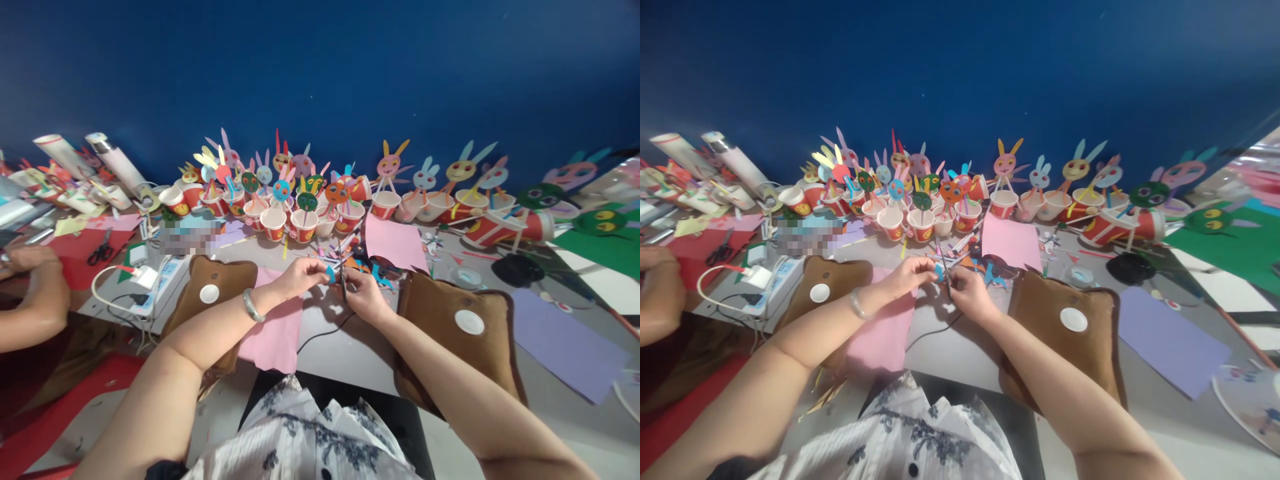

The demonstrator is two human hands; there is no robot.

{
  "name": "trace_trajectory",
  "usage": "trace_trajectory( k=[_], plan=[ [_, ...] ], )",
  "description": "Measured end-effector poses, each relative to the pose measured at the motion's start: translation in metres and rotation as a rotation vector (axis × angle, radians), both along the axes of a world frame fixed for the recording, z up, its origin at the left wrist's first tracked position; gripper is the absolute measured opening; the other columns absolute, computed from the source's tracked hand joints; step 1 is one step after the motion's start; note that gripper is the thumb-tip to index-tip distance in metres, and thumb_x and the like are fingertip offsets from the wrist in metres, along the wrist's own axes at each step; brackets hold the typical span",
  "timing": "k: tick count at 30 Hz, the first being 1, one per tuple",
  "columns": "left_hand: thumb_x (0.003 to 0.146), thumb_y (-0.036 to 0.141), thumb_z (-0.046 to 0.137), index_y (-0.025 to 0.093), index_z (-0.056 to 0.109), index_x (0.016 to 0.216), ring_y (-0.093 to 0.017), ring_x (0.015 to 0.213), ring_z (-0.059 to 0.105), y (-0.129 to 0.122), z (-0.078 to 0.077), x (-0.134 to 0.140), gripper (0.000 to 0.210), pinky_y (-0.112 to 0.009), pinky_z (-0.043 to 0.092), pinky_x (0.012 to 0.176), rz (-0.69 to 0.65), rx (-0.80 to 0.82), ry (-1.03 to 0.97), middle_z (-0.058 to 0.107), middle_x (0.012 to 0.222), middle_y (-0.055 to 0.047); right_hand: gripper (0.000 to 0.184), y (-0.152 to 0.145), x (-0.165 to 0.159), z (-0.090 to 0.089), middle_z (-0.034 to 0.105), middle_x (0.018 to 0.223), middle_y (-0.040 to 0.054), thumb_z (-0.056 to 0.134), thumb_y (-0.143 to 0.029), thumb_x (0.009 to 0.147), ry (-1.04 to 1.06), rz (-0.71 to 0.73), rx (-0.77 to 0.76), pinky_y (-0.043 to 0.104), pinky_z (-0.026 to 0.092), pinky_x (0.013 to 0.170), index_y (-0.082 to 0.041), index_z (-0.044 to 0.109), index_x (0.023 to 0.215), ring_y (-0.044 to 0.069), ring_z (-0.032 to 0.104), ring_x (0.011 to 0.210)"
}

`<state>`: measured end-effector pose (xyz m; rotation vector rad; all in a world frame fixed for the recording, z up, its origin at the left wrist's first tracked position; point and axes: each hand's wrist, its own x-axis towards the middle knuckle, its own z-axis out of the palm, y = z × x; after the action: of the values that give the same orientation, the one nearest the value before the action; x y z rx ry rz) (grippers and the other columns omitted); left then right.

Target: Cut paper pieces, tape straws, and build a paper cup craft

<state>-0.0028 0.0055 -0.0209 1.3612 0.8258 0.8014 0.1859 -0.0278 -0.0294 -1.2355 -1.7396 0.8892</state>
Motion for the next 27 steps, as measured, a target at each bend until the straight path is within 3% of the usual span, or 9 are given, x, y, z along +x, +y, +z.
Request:
trace_trajectory(
  k=[7, 10, 17, 23, 27],
  plan=[
    [0.070, 0.024, 0.073, 0.012, 0.063, 0.068, -0.009, 0.060, 0.051, 0.008, -0.001, -0.006, 0.016, -0.023, 0.040, 0.062, -0.001, 0.130, 0.092, 0.060, 0.064, 0.001, 0.022, -0.001, -0.002, -0.002, 0.056, 0.063, -0.0005, 0.066, -0.032, 0.075, 0.024, 0.025, 0.016, 0.028, 0.040, 0.060, -0.020, 0.054, 0.062, 0.014, 0.047, 0.062],
    [0.071, 0.026, 0.071, 0.013, 0.062, 0.066, -0.008, 0.058, 0.048, 0.013, 0.004, -0.011, 0.017, -0.022, 0.038, 0.059, 0.048, 0.115, 0.116, 0.057, 0.061, 0.002, 0.018, -0.001, -0.001, -0.004, 0.058, 0.065, 0.0009, 0.063, -0.029, 0.076, 0.022, 0.015, 0.005, 0.029, 0.042, 0.062, -0.020, 0.054, 0.063, 0.015, 0.051, 0.064],
    [0.075, 0.031, 0.069, 0.013, 0.066, 0.072, -0.012, 0.064, 0.054, 0.026, 0.009, -0.024, 0.018, -0.023, 0.041, 0.063, 0.216, 0.184, 0.234, 0.064, 0.067, -0.002, 0.026, 0.007, 0.012, -0.016, 0.059, 0.066, 0.0023, 0.063, -0.033, 0.082, -0.076, -0.171, 0.097, 0.032, 0.042, 0.065, -0.022, 0.049, 0.063, 0.017, 0.052, 0.064],
    [0.080, 0.026, 0.067, 0.015, 0.066, 0.072, -0.015, 0.068, 0.060, 0.022, -0.003, -0.016, 0.014, -0.025, 0.043, 0.067, 0.145, 0.311, 0.358, 0.069, 0.073, -0.004, 0.032, 0.013, 0.018, -0.025, 0.056, 0.062, 0.0015, 0.064, -0.038, 0.084, -0.209, -0.110, 0.196, 0.035, 0.039, 0.066, -0.023, 0.047, 0.061, 0.019, 0.050, 0.062],
    [0.079, 0.020, 0.066, 0.015, 0.065, 0.071, -0.014, 0.066, 0.058, 0.021, -0.012, -0.014, 0.010, -0.025, 0.041, 0.065, 0.099, 0.368, 0.431, 0.067, 0.071, -0.003, 0.031, 0.013, 0.021, -0.030, 0.057, 0.065, 0.0023, 0.066, -0.042, 0.084, -0.218, -0.119, 0.169, 0.034, 0.039, 0.066, -0.023, 0.051, 0.064, 0.019, 0.050, 0.064]
  ],
)
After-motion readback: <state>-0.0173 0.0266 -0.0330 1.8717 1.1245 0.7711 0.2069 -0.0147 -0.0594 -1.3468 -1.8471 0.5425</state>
